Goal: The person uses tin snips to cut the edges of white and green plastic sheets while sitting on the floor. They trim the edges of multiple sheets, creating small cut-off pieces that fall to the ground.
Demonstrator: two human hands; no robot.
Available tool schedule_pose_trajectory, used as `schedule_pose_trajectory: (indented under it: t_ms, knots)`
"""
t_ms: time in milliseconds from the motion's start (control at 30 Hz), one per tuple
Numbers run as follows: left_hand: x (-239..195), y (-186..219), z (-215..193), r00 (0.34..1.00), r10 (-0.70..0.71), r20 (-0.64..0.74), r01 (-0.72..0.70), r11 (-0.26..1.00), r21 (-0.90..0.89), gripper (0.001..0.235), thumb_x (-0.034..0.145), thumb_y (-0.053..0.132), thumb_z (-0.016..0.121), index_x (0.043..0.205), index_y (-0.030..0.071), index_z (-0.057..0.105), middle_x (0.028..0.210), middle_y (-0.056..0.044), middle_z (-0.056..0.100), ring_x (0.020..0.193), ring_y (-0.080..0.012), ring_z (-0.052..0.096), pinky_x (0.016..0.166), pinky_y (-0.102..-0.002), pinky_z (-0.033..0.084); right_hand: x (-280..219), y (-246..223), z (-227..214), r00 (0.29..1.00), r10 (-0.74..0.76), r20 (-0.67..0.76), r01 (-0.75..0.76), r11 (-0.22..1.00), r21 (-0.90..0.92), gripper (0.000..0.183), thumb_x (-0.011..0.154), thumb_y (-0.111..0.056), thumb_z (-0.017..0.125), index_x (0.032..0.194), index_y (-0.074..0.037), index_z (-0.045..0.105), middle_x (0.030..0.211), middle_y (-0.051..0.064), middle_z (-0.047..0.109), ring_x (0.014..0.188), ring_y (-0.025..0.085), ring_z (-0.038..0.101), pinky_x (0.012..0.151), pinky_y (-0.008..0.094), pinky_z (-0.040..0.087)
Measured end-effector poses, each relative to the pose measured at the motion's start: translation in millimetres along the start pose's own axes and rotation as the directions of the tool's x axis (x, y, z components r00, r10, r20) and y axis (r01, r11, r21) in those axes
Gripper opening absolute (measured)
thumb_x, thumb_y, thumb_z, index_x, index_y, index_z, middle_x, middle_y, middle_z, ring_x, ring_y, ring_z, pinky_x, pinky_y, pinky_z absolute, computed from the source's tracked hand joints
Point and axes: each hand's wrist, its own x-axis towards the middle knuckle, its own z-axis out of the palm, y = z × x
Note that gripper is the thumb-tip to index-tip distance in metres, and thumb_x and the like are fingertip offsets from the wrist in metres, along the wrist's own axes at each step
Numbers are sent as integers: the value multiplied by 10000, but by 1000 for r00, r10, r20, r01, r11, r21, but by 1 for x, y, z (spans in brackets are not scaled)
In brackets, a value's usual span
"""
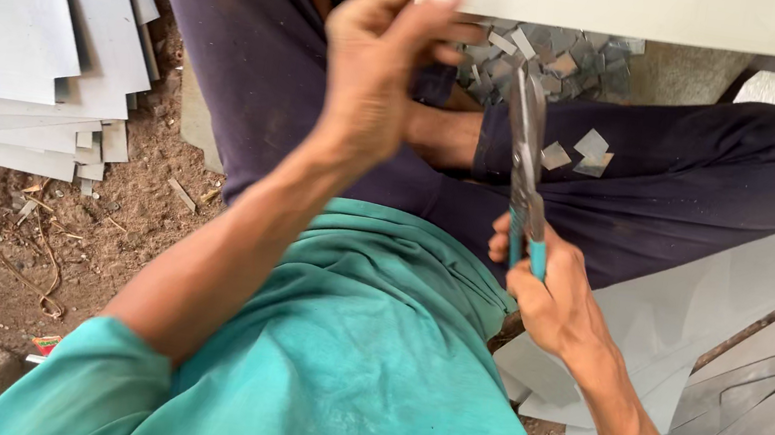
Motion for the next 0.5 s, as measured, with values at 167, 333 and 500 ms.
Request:
schedule_pose_trajectory:
  t_ms: [167,333,500]
  knots:
    - [-4,3,-38,994,41,102,-45,998,37,207,1088,154,684,1221,-3,709,1046,-98,790,965,-145,756,842,-253,599,37,-28,-1,997,36,65,-36,999,-11,448,716,-83,461,1125,13,613,907,115,682,806,186,670,668,330,566]
    - [2,-2,-34,991,96,91,-98,995,19,214,1073,157,694,1205,-12,698,1031,-103,795,959,-134,777,809,-233,609,46,-31,-8,996,54,64,-43,986,-162,424,710,-78,501,1108,12,616,868,111,659,764,196,641,691,333,555]
    - [3,6,-31,991,97,97,-98,995,8,213,1074,158,679,1201,-13,696,1001,-109,802,916,-126,776,790,-234,619,39,-42,-15,995,72,63,-63,987,-146,394,726,-83,497,1091,-3,622,858,93,648,786,178,644,684,335,568]
